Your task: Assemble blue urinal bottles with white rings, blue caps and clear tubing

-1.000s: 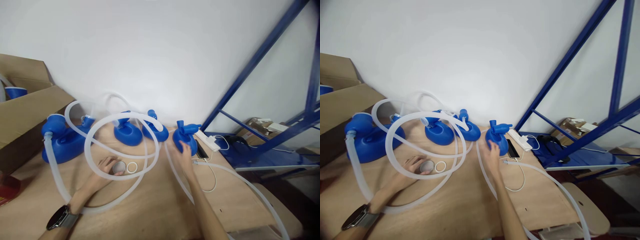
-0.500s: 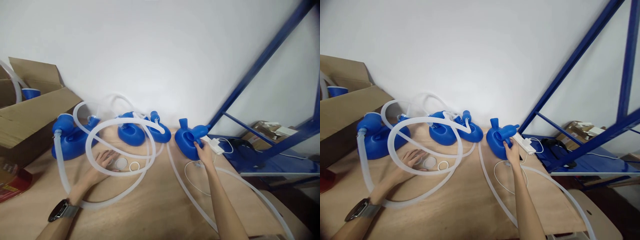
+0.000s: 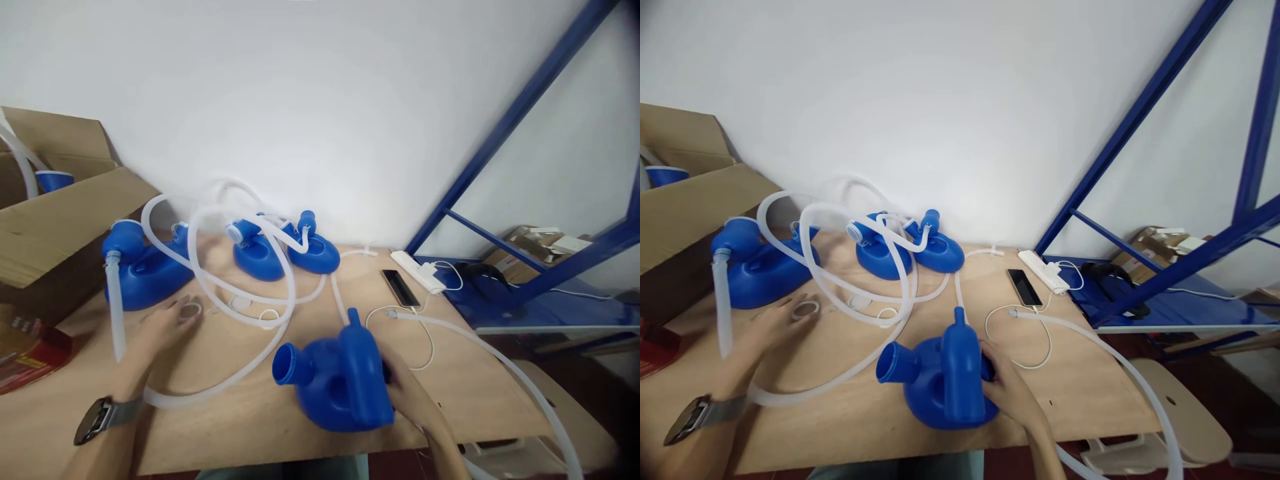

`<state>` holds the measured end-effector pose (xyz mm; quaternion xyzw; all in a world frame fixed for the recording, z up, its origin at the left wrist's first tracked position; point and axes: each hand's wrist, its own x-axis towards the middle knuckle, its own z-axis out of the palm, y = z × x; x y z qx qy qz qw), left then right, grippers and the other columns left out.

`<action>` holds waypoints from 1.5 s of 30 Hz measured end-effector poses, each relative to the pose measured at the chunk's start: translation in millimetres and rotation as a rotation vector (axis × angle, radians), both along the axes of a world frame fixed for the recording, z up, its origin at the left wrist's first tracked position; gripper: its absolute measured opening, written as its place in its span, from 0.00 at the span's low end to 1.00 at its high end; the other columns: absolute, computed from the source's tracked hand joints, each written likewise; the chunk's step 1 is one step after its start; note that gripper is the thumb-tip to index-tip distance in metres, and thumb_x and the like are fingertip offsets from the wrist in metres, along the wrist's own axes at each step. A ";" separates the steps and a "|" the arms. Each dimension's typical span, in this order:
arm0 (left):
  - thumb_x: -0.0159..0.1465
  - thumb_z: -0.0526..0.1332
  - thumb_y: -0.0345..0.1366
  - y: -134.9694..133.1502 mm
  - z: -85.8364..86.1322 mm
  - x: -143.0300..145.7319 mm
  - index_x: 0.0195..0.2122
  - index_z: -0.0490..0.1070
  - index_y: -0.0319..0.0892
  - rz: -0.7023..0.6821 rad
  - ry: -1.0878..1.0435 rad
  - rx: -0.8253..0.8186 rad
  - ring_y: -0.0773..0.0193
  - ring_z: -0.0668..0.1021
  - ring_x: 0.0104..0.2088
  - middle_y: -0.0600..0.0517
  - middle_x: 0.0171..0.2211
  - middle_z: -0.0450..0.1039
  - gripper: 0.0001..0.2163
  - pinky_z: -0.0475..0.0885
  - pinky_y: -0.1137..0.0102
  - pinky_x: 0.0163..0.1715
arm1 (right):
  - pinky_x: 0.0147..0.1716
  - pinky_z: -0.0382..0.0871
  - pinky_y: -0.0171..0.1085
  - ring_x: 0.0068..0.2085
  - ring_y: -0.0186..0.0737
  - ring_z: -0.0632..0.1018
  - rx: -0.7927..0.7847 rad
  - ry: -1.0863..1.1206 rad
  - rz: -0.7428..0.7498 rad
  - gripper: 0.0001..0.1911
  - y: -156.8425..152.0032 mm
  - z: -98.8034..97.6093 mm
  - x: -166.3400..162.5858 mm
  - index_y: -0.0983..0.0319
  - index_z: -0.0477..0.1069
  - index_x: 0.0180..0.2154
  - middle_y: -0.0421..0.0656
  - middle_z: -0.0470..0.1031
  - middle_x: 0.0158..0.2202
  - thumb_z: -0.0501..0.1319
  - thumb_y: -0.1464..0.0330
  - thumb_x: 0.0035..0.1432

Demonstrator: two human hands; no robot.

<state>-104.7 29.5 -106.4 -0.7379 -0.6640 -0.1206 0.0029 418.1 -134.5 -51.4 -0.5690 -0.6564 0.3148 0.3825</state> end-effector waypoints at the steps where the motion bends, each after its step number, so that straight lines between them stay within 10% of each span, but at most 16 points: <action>1: 0.69 0.55 0.53 -6.8 6.9 -5.2 0.56 0.78 0.41 0.048 0.018 -0.008 0.38 0.84 0.41 0.39 0.45 0.83 0.26 0.79 0.55 0.35 | 0.62 0.75 0.61 0.62 0.62 0.79 -0.002 0.005 0.022 0.26 0.7 -2.0 -1.2 0.53 0.80 0.57 0.48 0.81 0.60 0.71 0.61 0.57; 5: 0.71 0.53 0.59 -41.5 45.1 2.9 0.57 0.78 0.43 0.072 -0.162 0.037 0.44 0.85 0.37 0.43 0.45 0.82 0.29 0.80 0.55 0.35 | 0.60 0.77 0.58 0.59 0.61 0.81 -0.005 0.022 0.096 0.24 10.4 -3.7 -1.2 0.54 0.81 0.56 0.50 0.82 0.58 0.70 0.61 0.58; 11: 0.73 0.60 0.55 -95.4 85.4 94.5 0.68 0.71 0.56 -0.597 -0.482 -0.010 0.49 0.80 0.62 0.51 0.64 0.77 0.25 0.79 0.59 0.59 | 0.63 0.74 0.58 0.62 0.59 0.78 -0.016 0.045 0.139 0.24 27.3 -12.6 -10.4 0.55 0.79 0.58 0.49 0.79 0.61 0.69 0.62 0.60; 30: 0.63 0.61 0.26 -79.1 105.0 125.9 0.70 0.63 0.51 -0.897 -0.209 -0.157 0.49 0.79 0.63 0.46 0.68 0.71 0.33 0.78 0.58 0.60 | 0.60 0.75 0.55 0.57 0.58 0.81 0.082 0.112 0.131 0.09 39.7 -18.6 -28.0 0.56 0.82 0.41 0.48 0.82 0.56 0.69 0.62 0.59; 38: 0.71 0.66 0.46 -76.0 119.2 152.5 0.54 0.71 0.44 -1.090 -0.180 -0.026 0.50 0.81 0.58 0.42 0.59 0.78 0.16 0.76 0.60 0.59 | 0.58 0.76 0.53 0.56 0.58 0.82 0.118 0.103 0.117 0.09 39.6 -18.9 -28.3 0.55 0.81 0.40 0.48 0.83 0.54 0.68 0.61 0.58; 45: 0.72 0.59 0.47 -50.8 89.5 180.8 0.51 0.76 0.38 -1.482 -0.056 0.390 0.46 0.85 0.47 0.37 0.50 0.84 0.18 0.80 0.57 0.44 | 0.58 0.76 0.54 0.56 0.58 0.81 0.153 0.112 0.137 0.10 38.8 -24.9 -25.8 0.54 0.80 0.42 0.48 0.83 0.53 0.68 0.60 0.59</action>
